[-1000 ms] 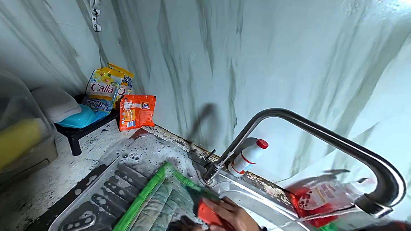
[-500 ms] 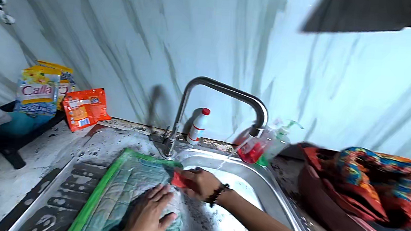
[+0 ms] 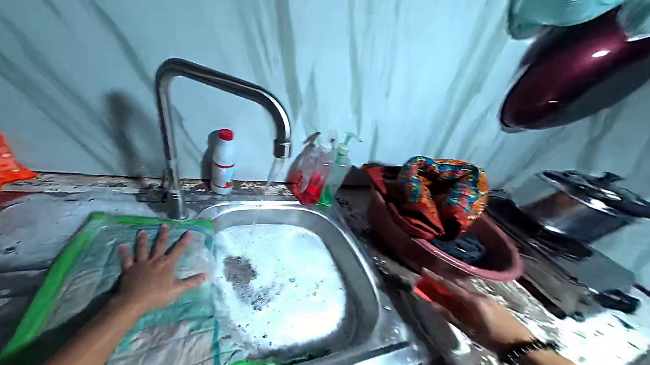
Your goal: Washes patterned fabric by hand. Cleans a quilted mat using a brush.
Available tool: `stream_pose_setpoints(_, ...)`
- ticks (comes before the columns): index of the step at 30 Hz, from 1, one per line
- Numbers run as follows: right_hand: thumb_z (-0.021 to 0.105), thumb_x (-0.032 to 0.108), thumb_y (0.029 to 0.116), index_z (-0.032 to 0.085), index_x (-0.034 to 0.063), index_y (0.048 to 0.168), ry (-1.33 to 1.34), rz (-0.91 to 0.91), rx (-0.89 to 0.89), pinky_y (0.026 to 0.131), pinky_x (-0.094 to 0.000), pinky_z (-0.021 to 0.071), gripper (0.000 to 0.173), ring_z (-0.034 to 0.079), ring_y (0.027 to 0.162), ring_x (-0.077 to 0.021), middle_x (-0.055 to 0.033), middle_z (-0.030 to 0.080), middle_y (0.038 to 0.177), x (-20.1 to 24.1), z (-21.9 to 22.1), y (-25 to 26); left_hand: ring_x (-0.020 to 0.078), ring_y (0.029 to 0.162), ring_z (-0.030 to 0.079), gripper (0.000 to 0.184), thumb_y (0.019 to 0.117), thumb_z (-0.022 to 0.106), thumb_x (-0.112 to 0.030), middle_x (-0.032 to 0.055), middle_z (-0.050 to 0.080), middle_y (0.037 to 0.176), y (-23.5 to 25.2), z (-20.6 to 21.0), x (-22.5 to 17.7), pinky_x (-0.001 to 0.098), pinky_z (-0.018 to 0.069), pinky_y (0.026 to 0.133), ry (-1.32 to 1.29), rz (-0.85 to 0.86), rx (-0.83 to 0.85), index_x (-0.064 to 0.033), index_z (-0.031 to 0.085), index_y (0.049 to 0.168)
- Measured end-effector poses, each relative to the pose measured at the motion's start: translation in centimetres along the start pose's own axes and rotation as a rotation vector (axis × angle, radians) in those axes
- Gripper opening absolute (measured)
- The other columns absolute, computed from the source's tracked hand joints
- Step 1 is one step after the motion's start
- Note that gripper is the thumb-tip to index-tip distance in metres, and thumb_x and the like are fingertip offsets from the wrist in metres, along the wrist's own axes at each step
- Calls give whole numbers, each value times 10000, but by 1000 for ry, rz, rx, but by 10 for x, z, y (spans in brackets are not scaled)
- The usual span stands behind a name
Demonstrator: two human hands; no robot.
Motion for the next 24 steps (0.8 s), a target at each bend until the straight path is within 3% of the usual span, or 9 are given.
stream_pose_setpoints(4,656,237,971,409,46,1562,-97,151,-77,969,-741,447,669,534,1232,-622,-384,545,1371,-5,37,-12,486,1561,-47,1018,833,621,-783,171,-8,1725,17,-5,2,742,-27,1181,-26,-7,5,-344,198,1649)
stream_pose_setpoints(6,590,253,1030,313,88,1613,-133,322,79,1006,-746,411,667,484,1298,-615,-374,487,1449,7,33,5,450,1572,22,895,897,668,-648,167,95,1720,12,-13,6,705,-9,1203,-159,84,-46,-276,309,1627)
stream_pose_setpoints(7,599,249,1033,320,101,1613,-123,344,110,1000,-746,413,660,495,1292,-606,-365,489,1454,24,28,14,425,1567,135,781,938,693,-529,181,217,1691,5,-23,12,679,57,1221,-273,141,-109,-198,409,1586)
stream_pose_setpoints(9,659,215,992,399,55,1571,-32,149,13,935,-747,455,654,575,1185,-605,-384,557,1356,77,17,34,385,1525,305,671,981,690,-395,204,337,1639,-17,-46,35,600,239,1224,-387,170,-208,-115,461,1547)
stream_pose_setpoints(12,675,245,962,465,-2,1517,187,-225,7,912,-679,525,642,671,1080,-532,-339,634,1285,161,50,65,462,1477,347,791,938,756,-347,294,333,1603,-61,-58,93,606,301,1192,-264,-67,-207,-25,393,1562)
stream_pose_setpoints(15,644,258,1009,254,81,1629,141,-67,387,1059,-629,448,753,564,1261,-520,-329,496,1463,201,124,105,463,1404,436,976,902,779,-433,322,428,1516,-112,-53,129,564,358,1163,-194,-348,-69,41,269,1586)
stream_pose_setpoints(18,566,179,1036,167,58,1640,239,26,447,1126,-578,410,734,509,1344,-490,-332,421,1526,234,169,128,420,1376,492,1014,885,776,-498,295,495,1473,-149,-45,130,543,382,1151,-262,-475,6,27,267,1587)
stream_pose_setpoints(21,494,132,1050,210,-71,1589,785,-175,205,1126,-400,435,642,556,1328,-321,-292,493,1485,283,140,134,415,1322,543,774,954,732,-384,289,559,1396,-158,-35,127,559,407,1123,-445,-502,-57,38,393,1507)
stream_pose_setpoints(24,552,257,969,362,-105,1519,853,-581,142,978,-351,553,684,657,1168,-228,-240,591,1387,335,99,117,422,1225,610,565,985,702,-226,277,622,1306,-147,-46,135,576,460,1062,-512,-423,-263,1,478,1452)
Point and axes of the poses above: each hand's wrist, its own y-axis towards the middle knuckle, its own z-axis out of the palm, x = y × z, the point moved 9 cm from there along y, towards the middle knuckle
